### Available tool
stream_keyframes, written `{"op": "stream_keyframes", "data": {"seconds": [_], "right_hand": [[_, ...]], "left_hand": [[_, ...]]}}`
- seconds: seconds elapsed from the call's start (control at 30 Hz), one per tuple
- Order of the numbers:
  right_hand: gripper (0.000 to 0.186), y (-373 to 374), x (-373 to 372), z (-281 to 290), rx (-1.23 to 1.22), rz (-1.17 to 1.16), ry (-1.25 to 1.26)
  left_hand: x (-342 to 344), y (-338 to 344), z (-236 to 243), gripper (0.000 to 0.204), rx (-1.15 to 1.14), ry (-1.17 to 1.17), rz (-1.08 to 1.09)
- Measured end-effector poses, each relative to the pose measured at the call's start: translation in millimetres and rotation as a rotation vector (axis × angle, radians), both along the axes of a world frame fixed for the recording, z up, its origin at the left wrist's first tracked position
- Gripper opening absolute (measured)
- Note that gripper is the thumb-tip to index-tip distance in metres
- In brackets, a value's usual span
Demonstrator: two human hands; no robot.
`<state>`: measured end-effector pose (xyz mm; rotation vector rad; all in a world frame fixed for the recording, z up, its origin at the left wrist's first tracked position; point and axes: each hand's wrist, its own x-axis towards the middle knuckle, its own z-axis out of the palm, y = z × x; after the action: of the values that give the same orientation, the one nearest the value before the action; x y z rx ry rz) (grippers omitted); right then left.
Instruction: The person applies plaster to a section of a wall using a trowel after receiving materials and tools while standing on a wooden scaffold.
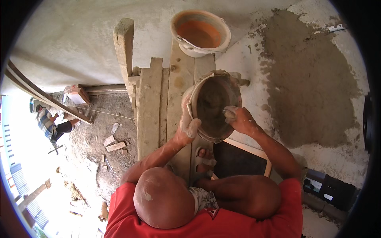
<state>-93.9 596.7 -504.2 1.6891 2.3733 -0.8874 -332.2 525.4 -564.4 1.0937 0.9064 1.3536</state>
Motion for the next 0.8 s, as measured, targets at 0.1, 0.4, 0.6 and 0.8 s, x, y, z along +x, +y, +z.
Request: {"op": "stream_keyframes", "data": {"seconds": [0.1, 0.4, 0.6, 0.8], "right_hand": [[0.042, -11, 13, 8, 0.01, -0.023, 0.022], [0.037, -25, 31, 12, 0.085, -0.003, -0.086], [0.036, -18, 23, 29, 0.081, -0.007, -0.086], [0.038, -11, 15, 38, 0.084, 0.035, -0.042]], "left_hand": [[-2, -4, -2, 0.083, 0.001, 0.052, -0.002], [-35, 6, -34, 0.074, -0.128, -0.11, 0.046], [-57, 11, -57, 0.075, -0.349, -0.288, 0.055], [-62, 18, -45, 0.076, -0.243, -0.325, -0.008]]}}
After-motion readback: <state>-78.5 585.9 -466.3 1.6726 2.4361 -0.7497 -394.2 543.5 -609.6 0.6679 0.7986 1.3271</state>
